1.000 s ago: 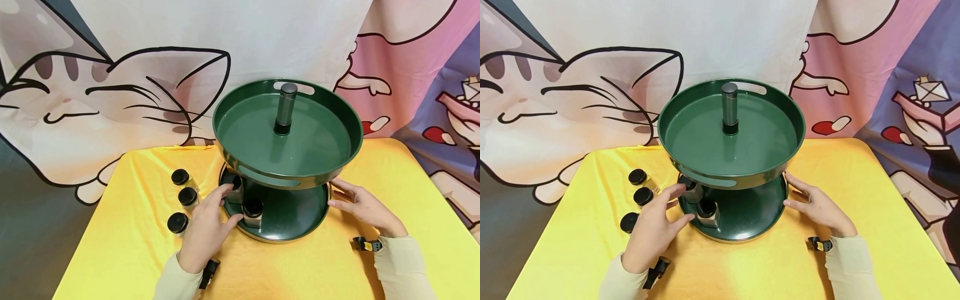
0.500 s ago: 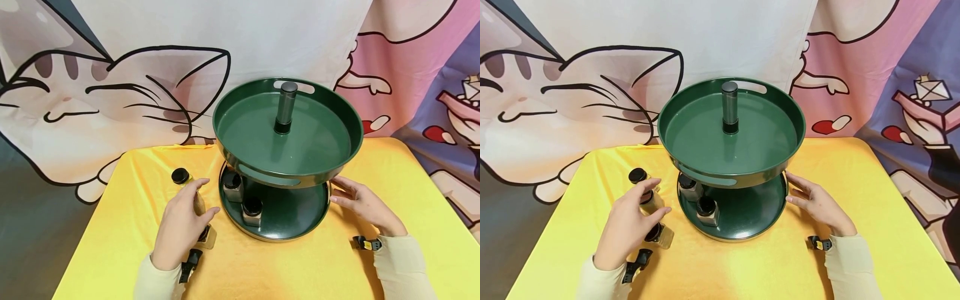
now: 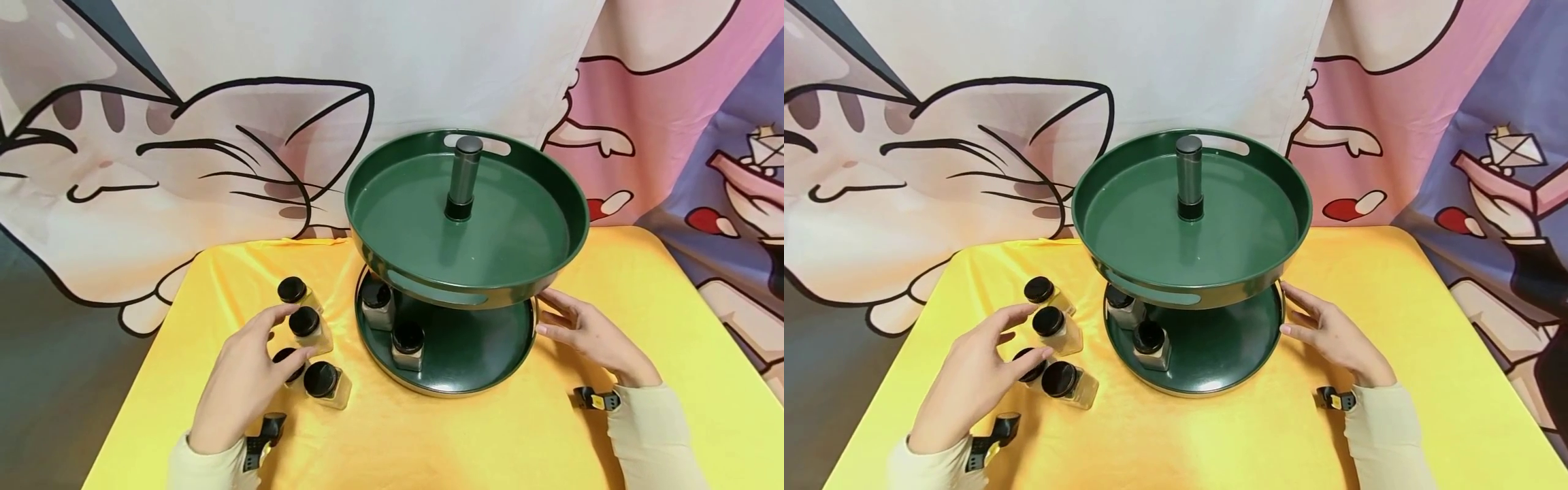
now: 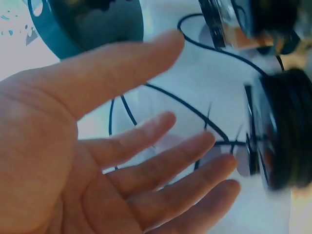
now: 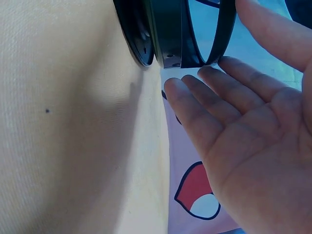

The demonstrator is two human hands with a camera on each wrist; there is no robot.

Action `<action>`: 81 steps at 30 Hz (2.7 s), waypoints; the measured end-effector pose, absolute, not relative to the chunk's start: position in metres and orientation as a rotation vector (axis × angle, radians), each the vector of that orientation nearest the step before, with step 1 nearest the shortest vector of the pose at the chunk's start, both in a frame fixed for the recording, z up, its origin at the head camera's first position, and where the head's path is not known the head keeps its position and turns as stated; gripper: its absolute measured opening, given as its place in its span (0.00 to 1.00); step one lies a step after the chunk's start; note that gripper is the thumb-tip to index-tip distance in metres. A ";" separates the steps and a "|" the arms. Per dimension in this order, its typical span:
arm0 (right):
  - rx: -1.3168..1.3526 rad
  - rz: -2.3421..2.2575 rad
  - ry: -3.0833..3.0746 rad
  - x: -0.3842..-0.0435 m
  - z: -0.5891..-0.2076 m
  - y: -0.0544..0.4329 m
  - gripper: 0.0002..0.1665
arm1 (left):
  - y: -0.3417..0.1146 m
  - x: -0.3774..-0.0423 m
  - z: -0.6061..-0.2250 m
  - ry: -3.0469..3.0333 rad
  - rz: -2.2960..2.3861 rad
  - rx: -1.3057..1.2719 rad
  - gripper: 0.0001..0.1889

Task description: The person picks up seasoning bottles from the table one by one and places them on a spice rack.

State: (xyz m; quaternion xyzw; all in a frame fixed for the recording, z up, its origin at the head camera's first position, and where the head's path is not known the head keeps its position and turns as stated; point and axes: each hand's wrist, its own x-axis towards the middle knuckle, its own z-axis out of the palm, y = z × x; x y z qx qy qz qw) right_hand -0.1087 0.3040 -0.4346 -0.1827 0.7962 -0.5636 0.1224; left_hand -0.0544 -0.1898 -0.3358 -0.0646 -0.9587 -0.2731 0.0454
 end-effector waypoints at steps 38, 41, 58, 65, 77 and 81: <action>-0.482 -1.587 2.286 -0.110 -0.435 0.296 0.60 | -0.240 -0.042 -0.410 -3.020 -1.216 -0.269 0.39; -0.493 -1.584 2.292 -0.110 -0.436 0.295 0.61 | -0.240 -0.042 -0.415 -2.984 -1.210 -0.283 0.40; -0.487 -1.544 2.345 -0.109 -0.437 0.289 0.67 | -0.246 -0.043 -0.432 -2.898 -1.224 -0.361 0.38; -0.534 -1.563 2.342 -0.110 -0.437 0.288 0.70 | -0.249 -0.045 -0.436 -2.847 -1.283 -0.397 0.37; -0.508 -1.503 2.383 -0.108 -0.436 0.290 0.67 | -0.247 -0.043 -0.435 -2.887 -1.139 -0.258 0.36; -0.513 -1.497 2.393 -0.109 -0.436 0.293 0.64 | -0.247 -0.043 -0.434 -2.881 -1.143 -0.240 0.36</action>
